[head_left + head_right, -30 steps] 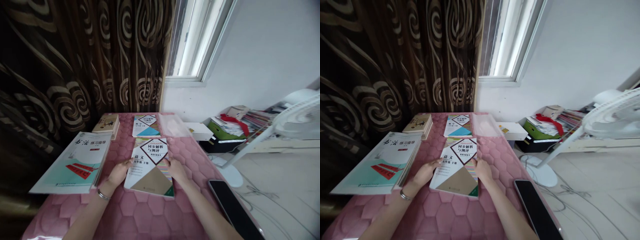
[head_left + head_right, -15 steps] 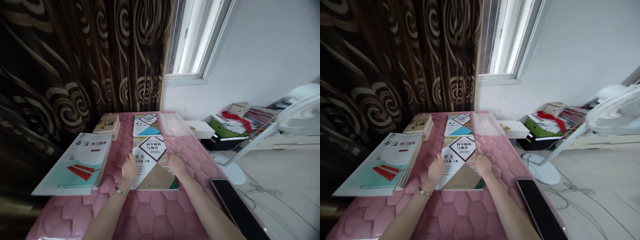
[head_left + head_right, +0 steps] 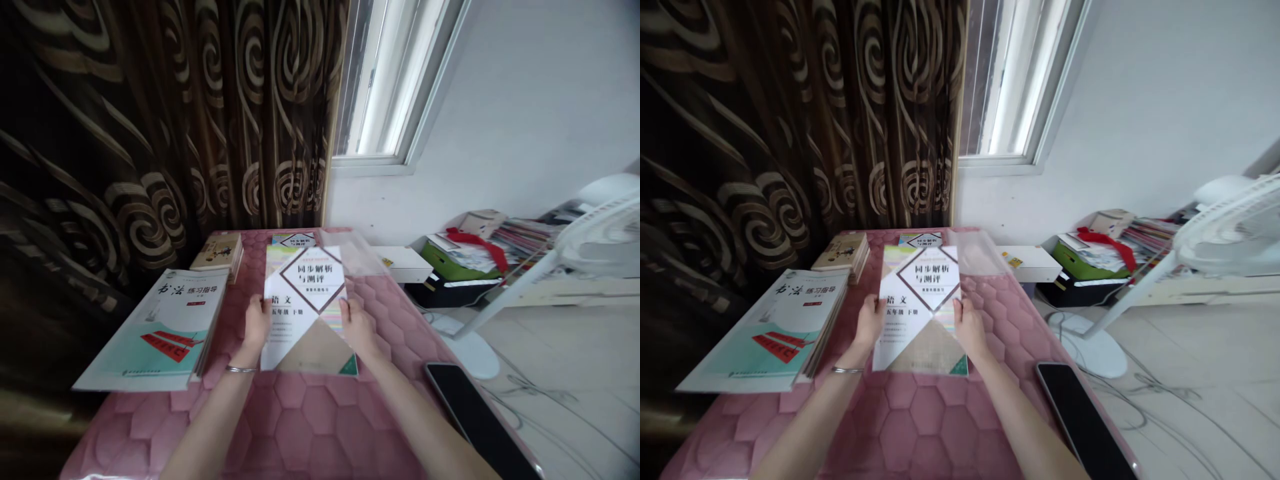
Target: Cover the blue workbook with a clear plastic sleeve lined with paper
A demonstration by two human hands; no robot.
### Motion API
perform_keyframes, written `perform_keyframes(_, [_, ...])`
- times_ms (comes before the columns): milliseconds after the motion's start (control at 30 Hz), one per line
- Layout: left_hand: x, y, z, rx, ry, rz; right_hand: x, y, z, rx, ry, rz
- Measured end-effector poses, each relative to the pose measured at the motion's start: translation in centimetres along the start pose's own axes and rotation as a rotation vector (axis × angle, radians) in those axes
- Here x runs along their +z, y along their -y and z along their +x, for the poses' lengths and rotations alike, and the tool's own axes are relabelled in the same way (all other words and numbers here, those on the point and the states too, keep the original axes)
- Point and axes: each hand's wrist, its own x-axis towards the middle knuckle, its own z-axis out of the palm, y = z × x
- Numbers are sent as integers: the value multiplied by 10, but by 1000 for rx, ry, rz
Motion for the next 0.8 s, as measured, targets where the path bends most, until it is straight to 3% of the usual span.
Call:
perform_keyframes(100, [-19,-12,-8,183,-140,-194,-14,1,0,-47,-235,74])
perform_keyframes(167, [-25,-13,-16,302,-208,-315,-16,-3,-3,-73,-309,95])
perform_keyframes(400, [-7,19,-41,293,-163,-359,12,-25,-19,-64,-209,153])
perform_keyframes(500, [-14,12,-30,287,-164,-328,5,-19,-10,-72,-222,135])
perform_keyframes(633, [-27,-12,2,218,-66,-299,-24,4,18,-144,-212,197])
perform_keyframes(800, [-20,-18,33,25,41,-304,-39,22,43,-45,-48,271])
